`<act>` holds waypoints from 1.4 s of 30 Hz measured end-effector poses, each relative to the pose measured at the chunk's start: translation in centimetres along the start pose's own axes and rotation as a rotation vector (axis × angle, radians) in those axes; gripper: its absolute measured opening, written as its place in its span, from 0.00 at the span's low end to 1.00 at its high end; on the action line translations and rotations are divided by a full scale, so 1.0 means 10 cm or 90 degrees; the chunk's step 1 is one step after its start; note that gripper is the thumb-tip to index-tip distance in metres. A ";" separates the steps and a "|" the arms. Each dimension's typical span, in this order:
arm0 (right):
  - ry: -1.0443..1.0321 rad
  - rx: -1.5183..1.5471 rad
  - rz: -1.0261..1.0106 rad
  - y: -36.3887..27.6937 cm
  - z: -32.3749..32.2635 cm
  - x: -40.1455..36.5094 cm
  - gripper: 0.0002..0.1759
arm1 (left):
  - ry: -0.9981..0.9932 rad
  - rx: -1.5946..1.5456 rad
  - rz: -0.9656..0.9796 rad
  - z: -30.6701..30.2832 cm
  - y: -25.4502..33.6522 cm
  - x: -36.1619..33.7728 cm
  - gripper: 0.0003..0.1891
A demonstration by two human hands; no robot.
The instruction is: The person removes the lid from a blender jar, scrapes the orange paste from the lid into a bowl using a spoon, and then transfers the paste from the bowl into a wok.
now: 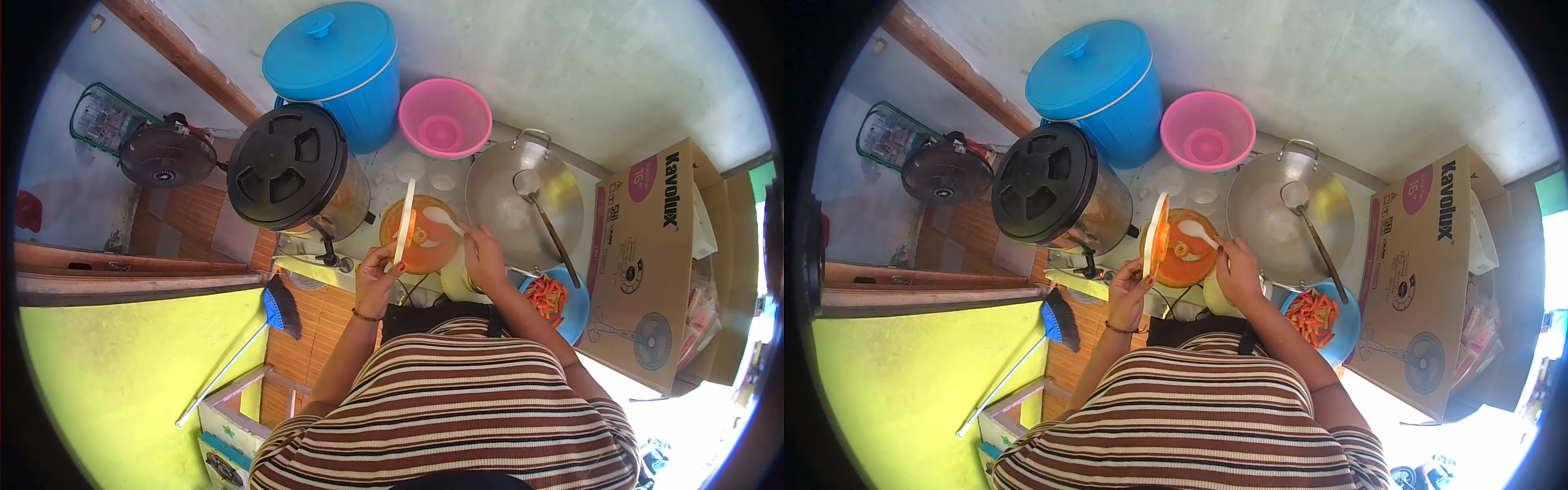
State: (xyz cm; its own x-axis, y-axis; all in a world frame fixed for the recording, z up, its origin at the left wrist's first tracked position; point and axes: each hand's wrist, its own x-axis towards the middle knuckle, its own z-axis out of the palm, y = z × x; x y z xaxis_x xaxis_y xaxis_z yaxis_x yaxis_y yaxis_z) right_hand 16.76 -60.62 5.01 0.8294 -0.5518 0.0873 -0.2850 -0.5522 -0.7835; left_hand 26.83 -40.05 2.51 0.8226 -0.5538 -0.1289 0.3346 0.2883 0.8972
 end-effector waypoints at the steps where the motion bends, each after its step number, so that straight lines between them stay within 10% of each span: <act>1: -0.009 -0.010 0.002 0.00 0.00 0.00 0.18 | -0.001 0.001 0.000 -0.02 -0.02 0.01 0.20; 4: 0.102 0.080 -0.113 -0.06 0.04 0.03 0.15 | -0.006 -0.016 -0.005 -0.03 0.00 0.01 0.20; 13: 0.020 0.253 0.097 -0.21 0.00 0.13 0.12 | -0.011 -0.071 -0.043 -0.03 0.00 0.03 0.19; 16: 0.075 0.155 -0.150 -0.14 0.05 0.16 0.11 | -0.014 -0.095 -0.065 -0.02 0.01 0.03 0.19; 28: -0.028 0.178 0.103 0.10 0.21 0.23 0.09 | -0.064 -0.143 -0.053 -0.02 0.12 0.02 0.18; 42: 0.014 0.151 0.086 0.05 0.25 0.22 0.09 | -0.060 -0.132 -0.066 -0.05 0.11 0.03 0.18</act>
State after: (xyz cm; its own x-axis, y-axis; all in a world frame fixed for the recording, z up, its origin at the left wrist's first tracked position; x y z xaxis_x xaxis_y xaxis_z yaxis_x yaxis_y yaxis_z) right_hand 19.67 -60.52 3.24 0.7803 -0.6252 -0.0162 -0.2691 -0.3123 -0.9111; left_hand 27.69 -39.51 3.20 0.7363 -0.6557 -0.1671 0.5097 0.3750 0.7743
